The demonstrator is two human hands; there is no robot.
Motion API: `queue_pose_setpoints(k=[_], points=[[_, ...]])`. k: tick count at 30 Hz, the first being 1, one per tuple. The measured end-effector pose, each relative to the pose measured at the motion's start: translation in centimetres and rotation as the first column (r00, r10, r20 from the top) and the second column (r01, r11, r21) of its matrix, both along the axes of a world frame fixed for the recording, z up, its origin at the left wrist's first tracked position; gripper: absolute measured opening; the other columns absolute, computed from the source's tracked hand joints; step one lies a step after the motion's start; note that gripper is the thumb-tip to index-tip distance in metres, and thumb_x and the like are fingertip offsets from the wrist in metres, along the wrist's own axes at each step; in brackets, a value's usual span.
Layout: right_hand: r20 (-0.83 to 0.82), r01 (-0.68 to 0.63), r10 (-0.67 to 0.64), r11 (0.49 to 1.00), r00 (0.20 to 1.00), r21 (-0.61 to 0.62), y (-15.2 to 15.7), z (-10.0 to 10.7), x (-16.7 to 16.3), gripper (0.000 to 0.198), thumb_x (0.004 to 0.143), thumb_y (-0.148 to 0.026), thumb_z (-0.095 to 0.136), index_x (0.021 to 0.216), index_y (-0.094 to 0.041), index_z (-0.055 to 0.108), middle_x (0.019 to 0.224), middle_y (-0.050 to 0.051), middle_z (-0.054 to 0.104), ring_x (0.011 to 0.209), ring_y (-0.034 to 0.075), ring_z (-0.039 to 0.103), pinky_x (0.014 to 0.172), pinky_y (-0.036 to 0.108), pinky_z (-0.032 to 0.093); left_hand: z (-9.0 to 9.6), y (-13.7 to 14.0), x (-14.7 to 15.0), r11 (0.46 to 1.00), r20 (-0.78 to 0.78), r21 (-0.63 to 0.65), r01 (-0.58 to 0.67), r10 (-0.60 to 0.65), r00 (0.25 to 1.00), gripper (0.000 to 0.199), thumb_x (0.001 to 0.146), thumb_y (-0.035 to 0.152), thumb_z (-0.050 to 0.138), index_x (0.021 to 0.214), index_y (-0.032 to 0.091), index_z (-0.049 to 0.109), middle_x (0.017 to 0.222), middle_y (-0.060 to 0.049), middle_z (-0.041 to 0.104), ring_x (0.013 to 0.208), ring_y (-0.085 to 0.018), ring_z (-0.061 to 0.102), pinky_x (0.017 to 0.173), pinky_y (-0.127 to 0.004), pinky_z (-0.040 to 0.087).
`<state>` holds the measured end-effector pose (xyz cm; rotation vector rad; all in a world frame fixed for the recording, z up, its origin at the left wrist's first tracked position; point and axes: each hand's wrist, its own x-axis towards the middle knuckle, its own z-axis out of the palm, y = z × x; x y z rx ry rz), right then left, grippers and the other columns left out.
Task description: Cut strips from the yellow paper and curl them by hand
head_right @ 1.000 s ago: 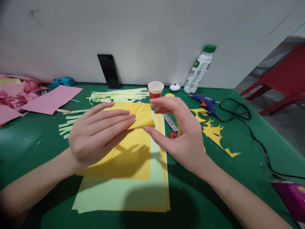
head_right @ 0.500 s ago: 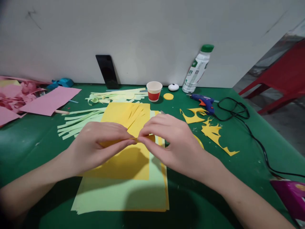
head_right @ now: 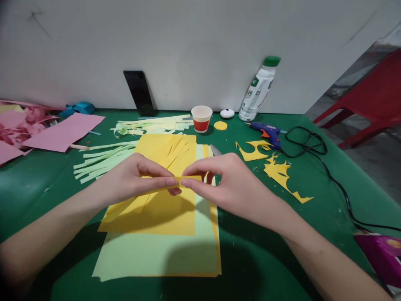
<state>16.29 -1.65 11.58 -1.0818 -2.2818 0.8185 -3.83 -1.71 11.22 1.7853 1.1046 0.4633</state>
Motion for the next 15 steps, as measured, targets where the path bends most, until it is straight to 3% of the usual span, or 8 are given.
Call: queue_pose_setpoints(k=[4,9,15], points=[[0.031,-0.006,0.012,0.983,0.999,-0.183,-0.1,0.0,-0.1,0.021,0.079,-0.028,0.054,0.066,-0.019,0.068,0.048,-0.004,0.058,0.039,0.005,0.042,0.038,0.019,0.032,0.0,0.1,0.1,0.997,-0.029,-0.050,0.059,-0.060,0.998,0.026,0.078,0.038,0.056,0.073,0.019,0.072,0.064,0.000,0.068,0.044,-0.005,0.046,0.039,-0.016,0.031],[0.041,0.061,-0.048,0.911,0.998,-0.407,0.8,1.0,1.2,0.018,0.071,-0.031,0.061,0.060,-0.018,0.065,0.046,-0.002,0.057,0.040,0.008,0.046,0.039,0.020,0.034,0.0,0.8,-0.4,0.973,-0.062,-0.161,0.163,-0.175,0.983,0.029,0.077,0.042,0.055,0.072,0.018,0.073,0.055,0.002,0.060,0.041,-0.004,0.024,0.038,-0.019,0.019],[0.066,0.051,-0.021,0.866,0.998,-0.497,2.3,1.1,2.8,0.016,0.067,-0.032,0.064,0.059,-0.018,0.066,0.045,-0.002,0.057,0.045,0.009,0.049,0.043,0.021,0.035,-0.3,1.9,-1.2,0.941,-0.060,-0.242,0.239,-0.260,0.964,0.026,0.076,0.040,0.057,0.074,0.020,0.073,0.050,0.003,0.051,0.043,-0.005,0.017,0.039,-0.021,0.016]])
